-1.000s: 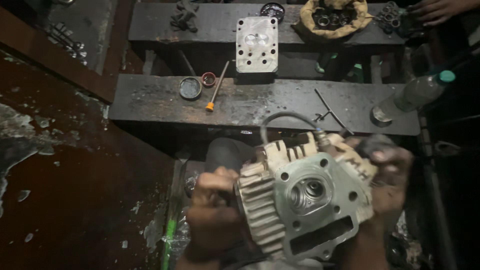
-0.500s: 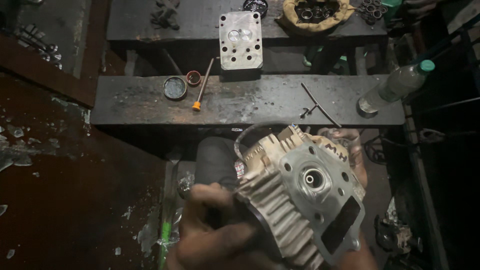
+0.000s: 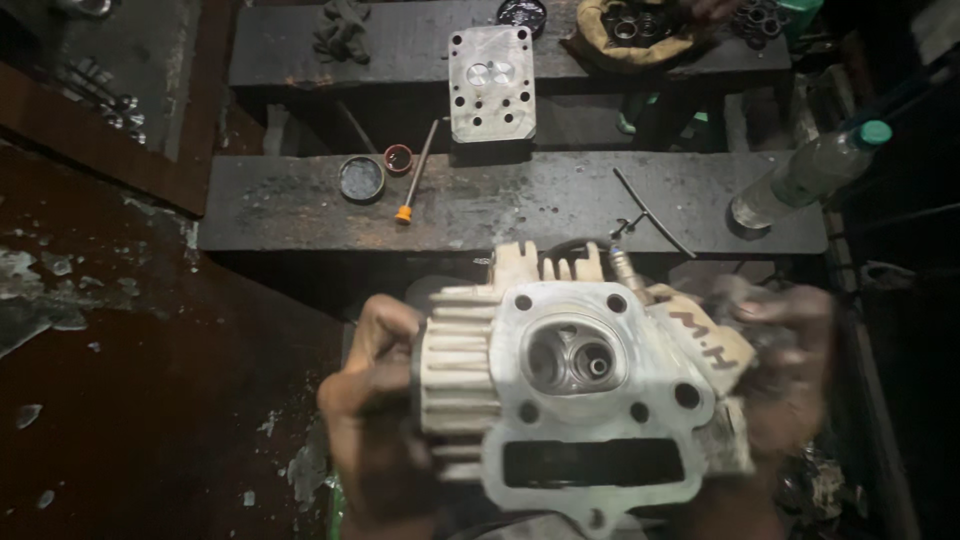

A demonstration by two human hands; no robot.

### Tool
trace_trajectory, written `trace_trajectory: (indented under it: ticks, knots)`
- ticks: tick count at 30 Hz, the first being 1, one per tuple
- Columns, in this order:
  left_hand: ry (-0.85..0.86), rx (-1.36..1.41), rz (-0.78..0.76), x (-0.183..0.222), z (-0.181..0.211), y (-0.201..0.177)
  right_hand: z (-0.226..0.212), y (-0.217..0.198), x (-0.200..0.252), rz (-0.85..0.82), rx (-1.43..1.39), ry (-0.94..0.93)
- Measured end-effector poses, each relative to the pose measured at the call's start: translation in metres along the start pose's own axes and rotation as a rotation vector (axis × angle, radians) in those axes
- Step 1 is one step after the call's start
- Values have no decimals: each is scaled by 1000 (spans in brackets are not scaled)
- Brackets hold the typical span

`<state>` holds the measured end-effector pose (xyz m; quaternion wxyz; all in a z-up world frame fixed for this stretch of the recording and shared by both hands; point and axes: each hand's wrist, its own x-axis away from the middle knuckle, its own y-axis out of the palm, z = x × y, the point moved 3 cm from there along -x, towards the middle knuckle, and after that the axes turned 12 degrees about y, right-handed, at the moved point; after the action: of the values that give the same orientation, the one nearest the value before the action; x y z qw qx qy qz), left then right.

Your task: The person cleans an engine cylinder head using a cloth, applies liquid from a bottle, and manipulates small internal metal components.

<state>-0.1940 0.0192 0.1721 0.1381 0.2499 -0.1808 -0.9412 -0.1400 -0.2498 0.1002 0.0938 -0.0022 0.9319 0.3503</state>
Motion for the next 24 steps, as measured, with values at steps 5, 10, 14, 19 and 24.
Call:
trace_trajectory:
  ticks: [5,10,14,19,24]
  knots:
    - [29,120,-61,-14,0,3,-23,-13,-1,-119,286,-210]
    - [-115,350,76,-3,-23,-16,-19,-17,6,-228,393,-235]
    - [-319,585,351,4,-45,-30,-15,-19,10,-289,425,-227]
    - [-276,565,277,8,-58,-44,-25,-26,12,-358,475,-234]
    - [-186,537,164,7,-75,-66,-29,-33,13,-414,481,-232]
